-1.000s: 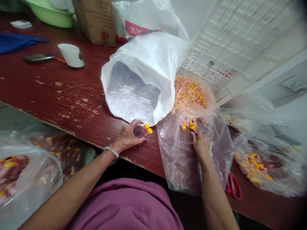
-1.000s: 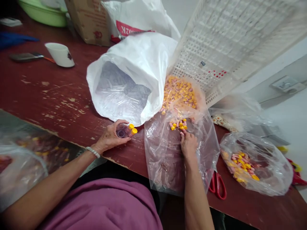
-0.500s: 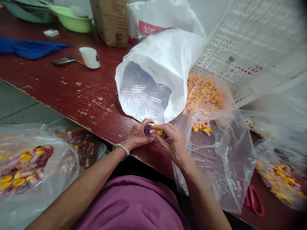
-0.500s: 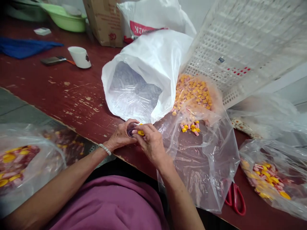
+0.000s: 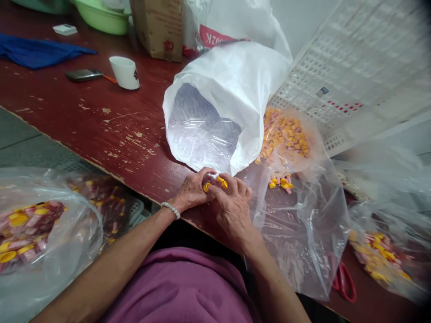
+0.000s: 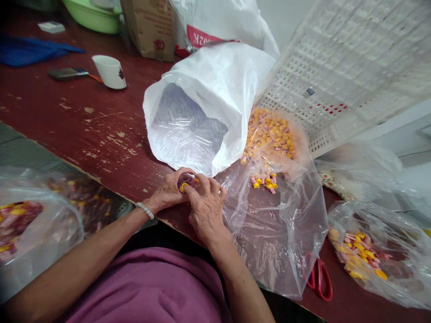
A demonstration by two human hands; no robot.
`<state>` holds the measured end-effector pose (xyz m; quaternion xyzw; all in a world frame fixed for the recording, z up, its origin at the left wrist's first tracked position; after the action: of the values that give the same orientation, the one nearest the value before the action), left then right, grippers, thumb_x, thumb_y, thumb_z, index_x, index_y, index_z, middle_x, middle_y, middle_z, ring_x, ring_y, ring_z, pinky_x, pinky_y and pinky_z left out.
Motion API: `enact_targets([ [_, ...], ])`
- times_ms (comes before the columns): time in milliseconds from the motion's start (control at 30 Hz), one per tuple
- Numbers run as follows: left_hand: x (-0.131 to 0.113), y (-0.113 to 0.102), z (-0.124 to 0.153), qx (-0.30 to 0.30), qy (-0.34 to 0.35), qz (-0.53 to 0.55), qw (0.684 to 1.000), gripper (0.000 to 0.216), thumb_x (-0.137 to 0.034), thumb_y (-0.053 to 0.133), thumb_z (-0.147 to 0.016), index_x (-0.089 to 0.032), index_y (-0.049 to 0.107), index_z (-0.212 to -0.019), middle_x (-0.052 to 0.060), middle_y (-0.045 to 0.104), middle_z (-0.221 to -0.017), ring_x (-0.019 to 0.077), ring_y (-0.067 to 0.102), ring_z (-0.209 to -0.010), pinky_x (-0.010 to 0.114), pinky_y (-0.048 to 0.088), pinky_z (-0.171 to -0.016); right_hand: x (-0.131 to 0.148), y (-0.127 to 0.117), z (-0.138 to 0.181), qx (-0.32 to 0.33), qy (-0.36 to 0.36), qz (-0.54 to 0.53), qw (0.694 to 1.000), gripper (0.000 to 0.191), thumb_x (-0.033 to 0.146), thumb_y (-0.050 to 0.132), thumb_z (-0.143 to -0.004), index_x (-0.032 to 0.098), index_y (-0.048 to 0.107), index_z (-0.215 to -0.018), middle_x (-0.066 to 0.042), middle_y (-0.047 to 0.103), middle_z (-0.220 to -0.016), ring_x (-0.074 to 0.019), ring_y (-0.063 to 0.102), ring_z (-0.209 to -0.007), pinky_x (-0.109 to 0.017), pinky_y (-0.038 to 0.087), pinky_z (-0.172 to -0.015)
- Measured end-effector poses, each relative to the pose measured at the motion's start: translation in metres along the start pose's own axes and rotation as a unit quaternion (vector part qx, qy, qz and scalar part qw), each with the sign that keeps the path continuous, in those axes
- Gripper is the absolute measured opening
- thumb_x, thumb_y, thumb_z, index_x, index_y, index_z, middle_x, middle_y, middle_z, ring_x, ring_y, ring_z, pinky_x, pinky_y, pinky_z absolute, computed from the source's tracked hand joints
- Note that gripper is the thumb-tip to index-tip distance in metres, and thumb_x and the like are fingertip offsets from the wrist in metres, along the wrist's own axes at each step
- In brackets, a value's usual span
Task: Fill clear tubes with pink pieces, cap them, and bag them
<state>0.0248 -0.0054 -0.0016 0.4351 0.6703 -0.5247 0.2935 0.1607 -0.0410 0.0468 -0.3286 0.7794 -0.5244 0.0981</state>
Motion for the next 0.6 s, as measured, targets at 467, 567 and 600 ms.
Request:
enact_targets([
  [467, 0.004, 0.007, 0.000, -0.005, -0.010, 0.043, 0.999, 0.070, -0.022, 0.074, -0.058, -0.023, 0.045, -0.121, 0.002, 0.069, -0.089, 0.0173, 0.068, -0.079, 0.027, 0.054, -0.073, -0.247, -0.013, 0.043, -0.048, 0.351, 0.094, 0.930, 0.034, 0.027, 0.048, -0.075, 0.015, 0.066, -0.101, -0.015, 0.064, -0.100, -0.0262, 0.056, -0.091, -0.044, 0.043, -0.084],
  [567, 0.002, 0.007, -0.001, -0.005, -0.011, 0.043, 0.999, 0.070, -0.021, 0.074, -0.058, -0.023, 0.044, -0.121, 0.002, 0.068, -0.089, 0.0168, 0.068, -0.078, 0.027, 0.054, -0.073, -0.251, -0.010, 0.050, -0.069, 0.368, 0.085, 0.923, 0.039, 0.029, 0.049, -0.075, 0.013, 0.062, -0.109, -0.014, 0.065, -0.099, -0.0257, 0.058, -0.089, -0.043, 0.044, -0.083],
  [600, 0.002, 0.007, -0.001, -0.006, -0.012, 0.042, 0.999, 0.070, -0.020, 0.074, -0.057, -0.023, 0.044, -0.121, 0.002, 0.068, -0.089, 0.0168, 0.068, -0.079, 0.027, 0.054, -0.072, -0.250, -0.013, 0.052, -0.088, 0.378, 0.072, 0.919, 0.042, 0.029, 0.050, -0.075, 0.011, 0.061, -0.112, -0.015, 0.065, -0.101, -0.0256, 0.058, -0.090, -0.043, 0.044, -0.083],
])
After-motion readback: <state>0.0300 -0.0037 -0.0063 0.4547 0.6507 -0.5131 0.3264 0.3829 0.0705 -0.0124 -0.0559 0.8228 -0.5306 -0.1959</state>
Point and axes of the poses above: each hand's wrist, its own z-axis away from the middle knuckle, its own y-axis out of the palm, x = y × z, the point moved 2 cm from there along -z, towards the middle knuckle
